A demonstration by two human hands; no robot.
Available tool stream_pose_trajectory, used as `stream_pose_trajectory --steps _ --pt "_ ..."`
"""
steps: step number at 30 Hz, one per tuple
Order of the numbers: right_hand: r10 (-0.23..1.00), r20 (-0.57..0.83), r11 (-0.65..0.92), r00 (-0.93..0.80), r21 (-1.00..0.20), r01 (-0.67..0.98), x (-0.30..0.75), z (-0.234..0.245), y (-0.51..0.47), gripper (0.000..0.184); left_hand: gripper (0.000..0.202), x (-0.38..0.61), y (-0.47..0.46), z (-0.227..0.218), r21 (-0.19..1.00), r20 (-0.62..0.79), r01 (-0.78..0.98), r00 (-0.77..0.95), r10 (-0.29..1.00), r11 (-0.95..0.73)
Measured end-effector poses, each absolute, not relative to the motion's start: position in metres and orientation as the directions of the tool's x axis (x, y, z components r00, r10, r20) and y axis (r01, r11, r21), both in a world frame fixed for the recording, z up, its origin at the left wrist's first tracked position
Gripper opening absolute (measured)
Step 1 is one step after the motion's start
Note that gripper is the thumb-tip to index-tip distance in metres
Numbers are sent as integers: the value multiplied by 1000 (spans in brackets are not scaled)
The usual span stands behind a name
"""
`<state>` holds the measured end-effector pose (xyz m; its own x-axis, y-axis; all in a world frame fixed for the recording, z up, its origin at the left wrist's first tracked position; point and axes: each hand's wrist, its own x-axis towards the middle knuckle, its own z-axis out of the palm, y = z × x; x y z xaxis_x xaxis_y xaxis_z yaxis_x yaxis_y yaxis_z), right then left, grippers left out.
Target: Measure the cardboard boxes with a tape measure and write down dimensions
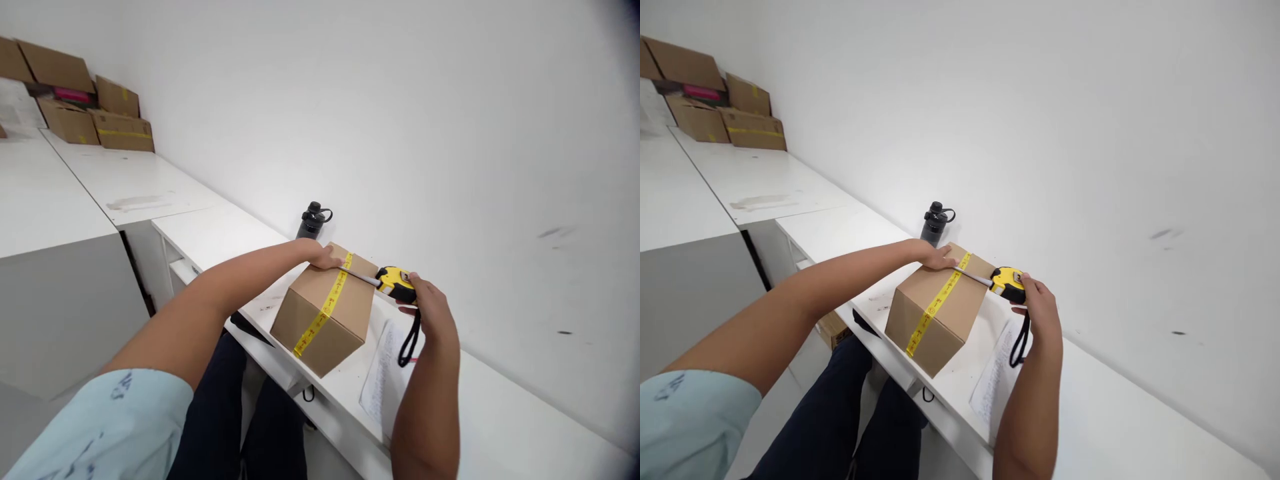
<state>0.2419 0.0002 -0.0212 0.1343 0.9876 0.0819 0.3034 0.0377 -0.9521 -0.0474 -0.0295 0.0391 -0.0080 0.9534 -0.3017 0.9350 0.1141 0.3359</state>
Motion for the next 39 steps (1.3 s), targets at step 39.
stream_pose_trajectory --steps 39 --pt "733 520 474 439 -853 220 186 -49 28 93 84 -64 55 41 149 13 986 71 997 -72"
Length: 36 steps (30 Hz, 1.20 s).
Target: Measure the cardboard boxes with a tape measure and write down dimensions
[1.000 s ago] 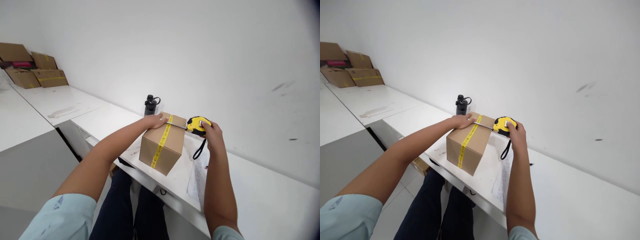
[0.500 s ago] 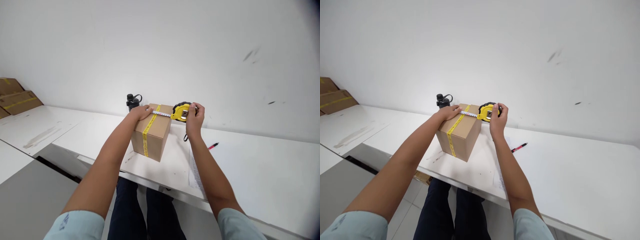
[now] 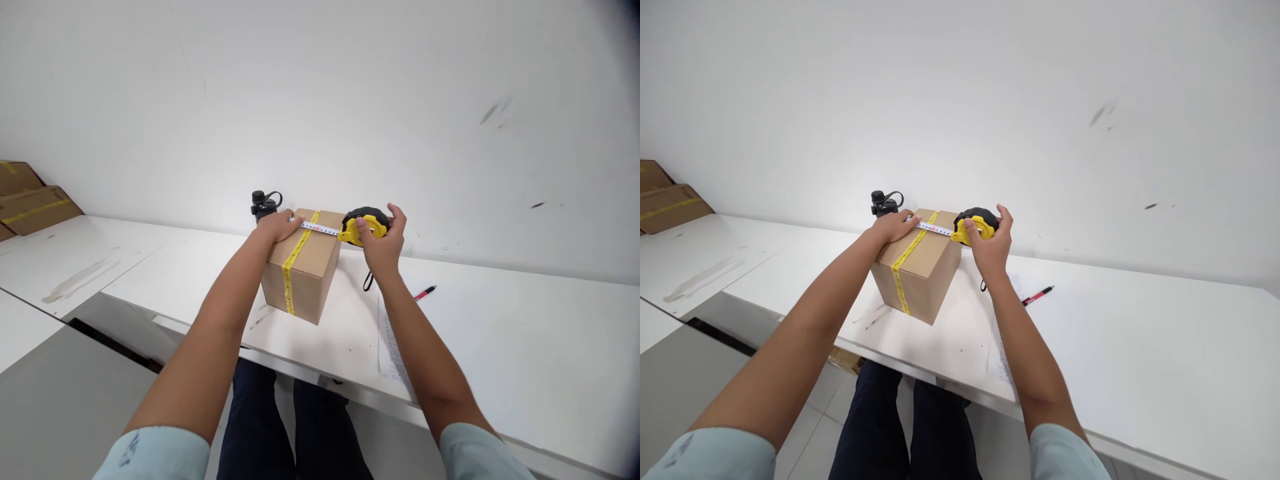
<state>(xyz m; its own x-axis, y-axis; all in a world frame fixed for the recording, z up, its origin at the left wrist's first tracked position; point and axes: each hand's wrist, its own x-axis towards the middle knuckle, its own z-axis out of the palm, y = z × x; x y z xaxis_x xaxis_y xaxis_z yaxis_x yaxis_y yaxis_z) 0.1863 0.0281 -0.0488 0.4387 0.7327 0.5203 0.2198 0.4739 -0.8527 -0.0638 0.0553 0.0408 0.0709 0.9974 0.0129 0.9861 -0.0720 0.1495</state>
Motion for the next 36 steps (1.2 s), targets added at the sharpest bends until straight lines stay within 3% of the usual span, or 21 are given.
stream_pose_trajectory --steps 3,6,9,13,17,24,30,36 --pt "727 505 465 465 -861 208 184 -46 25 105 85 -65 53 43 166 -15 985 49 999 -45" --pt "692 570 505 443 -821 267 181 -42 19 106 93 -68 51 45 217 -89 976 -4 996 24" --pt "674 630 531 385 -776 340 184 -39 16 94 95 -70 51 45 267 -149 962 -20 989 59" --pt "765 577 489 286 -809 326 193 -32 16 74 97 -72 52 44 321 -168 943 -30 985 84" --pt "803 540 464 251 -832 306 195 -25 14 69 98 -76 54 41 321 -149 944 -34 988 81" --pt "758 536 499 372 -844 197 184 -26 7 85 109 -75 50 39 265 34 960 -101 994 88" --pt "588 669 645 455 -727 236 168 -35 6 70 99 -64 47 38 150 107 984 77 991 -93" --pt "307 809 740 501 -534 409 158 -35 10 46 93 -70 45 39 175 181 983 13 983 -45"
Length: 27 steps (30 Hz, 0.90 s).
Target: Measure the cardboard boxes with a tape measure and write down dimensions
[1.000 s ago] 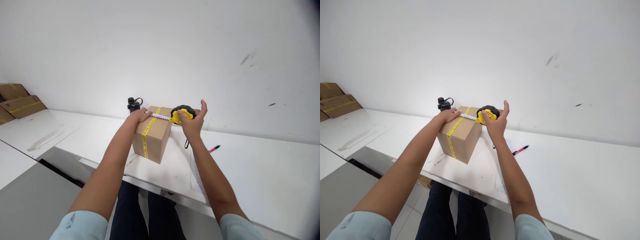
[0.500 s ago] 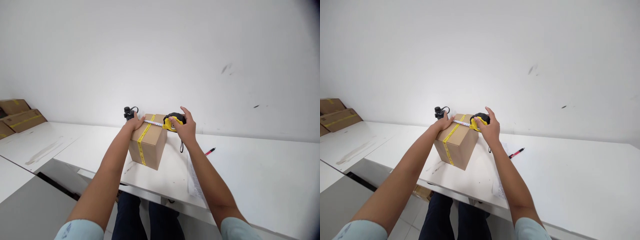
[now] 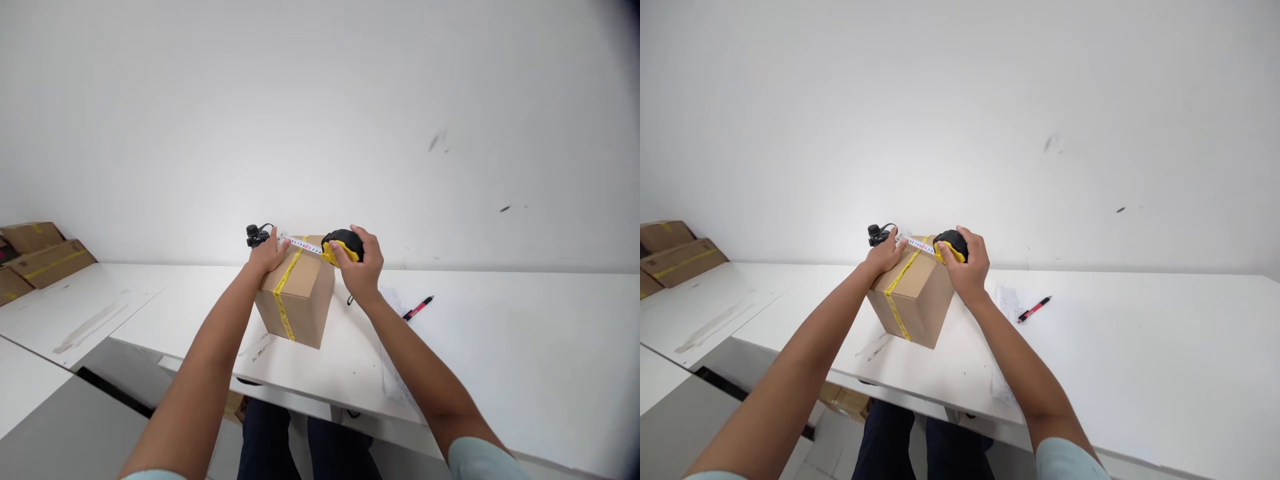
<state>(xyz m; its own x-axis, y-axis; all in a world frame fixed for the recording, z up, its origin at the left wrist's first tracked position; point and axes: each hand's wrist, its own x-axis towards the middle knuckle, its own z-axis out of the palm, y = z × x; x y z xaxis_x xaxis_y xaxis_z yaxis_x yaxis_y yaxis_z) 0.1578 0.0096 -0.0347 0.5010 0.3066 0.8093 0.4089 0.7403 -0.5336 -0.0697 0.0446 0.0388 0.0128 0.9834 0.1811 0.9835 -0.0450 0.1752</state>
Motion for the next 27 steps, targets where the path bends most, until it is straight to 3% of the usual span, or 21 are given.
stream_pose_trajectory --steps 4,8,12,16,22,27 --pt "248 843 675 477 -503 540 172 -32 15 44 89 -74 48 40 106 49 994 29 998 -34" --pt "343 814 568 469 -577 586 185 -33 24 53 82 -71 51 42 82 -67 997 19 998 -14" --pt "400 810 523 428 -585 620 189 -35 28 39 83 -69 48 43 104 -121 995 23 992 -11" --pt "348 859 508 375 -509 695 188 -37 28 31 73 -61 44 40 69 -96 995 85 992 -78" --pt "318 899 459 302 -425 780 185 -35 27 32 56 -33 40 43 -120 -14 964 236 972 -235" --pt "302 908 447 291 -404 798 184 -29 22 33 50 -24 44 51 -128 -50 975 176 983 -181"
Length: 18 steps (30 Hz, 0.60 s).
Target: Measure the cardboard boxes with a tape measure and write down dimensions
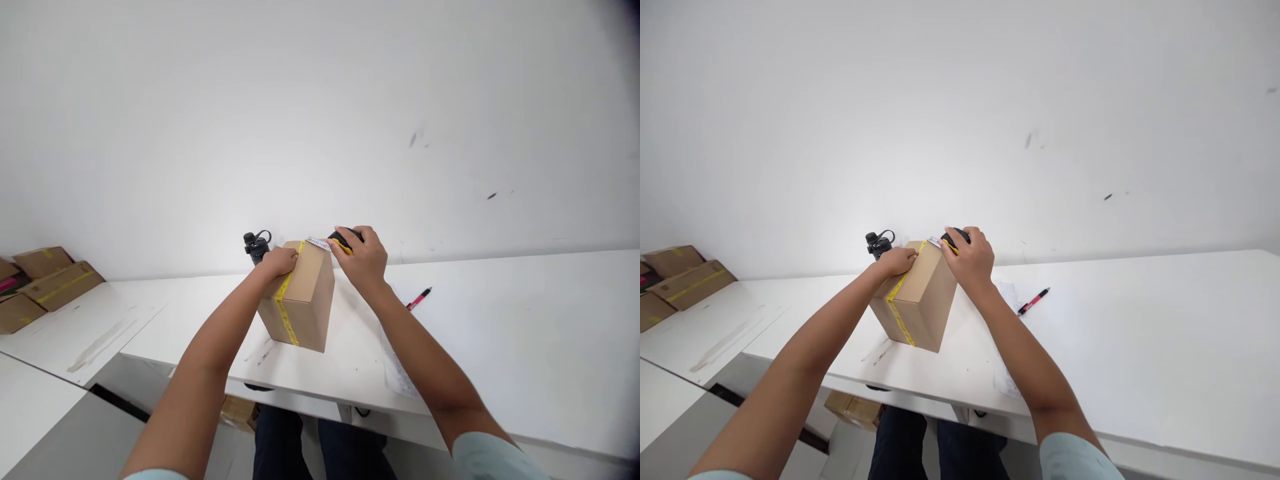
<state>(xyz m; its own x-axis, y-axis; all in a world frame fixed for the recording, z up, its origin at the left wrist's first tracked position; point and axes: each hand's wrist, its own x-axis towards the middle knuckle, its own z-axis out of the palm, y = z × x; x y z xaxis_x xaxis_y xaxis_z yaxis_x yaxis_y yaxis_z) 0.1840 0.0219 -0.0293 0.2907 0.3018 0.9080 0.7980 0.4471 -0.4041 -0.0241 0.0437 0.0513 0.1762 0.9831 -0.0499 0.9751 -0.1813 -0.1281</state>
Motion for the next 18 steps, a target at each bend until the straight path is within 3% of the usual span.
stream_pose_trajectory --steps 10,18 --pt "327 909 440 257 -388 810 184 -30 14 30 55 -26 53 26 84 27 980 177 984 -179" --pt "359 893 433 272 -417 799 187 -28 11 30 56 -24 55 26 101 58 984 144 988 -149"
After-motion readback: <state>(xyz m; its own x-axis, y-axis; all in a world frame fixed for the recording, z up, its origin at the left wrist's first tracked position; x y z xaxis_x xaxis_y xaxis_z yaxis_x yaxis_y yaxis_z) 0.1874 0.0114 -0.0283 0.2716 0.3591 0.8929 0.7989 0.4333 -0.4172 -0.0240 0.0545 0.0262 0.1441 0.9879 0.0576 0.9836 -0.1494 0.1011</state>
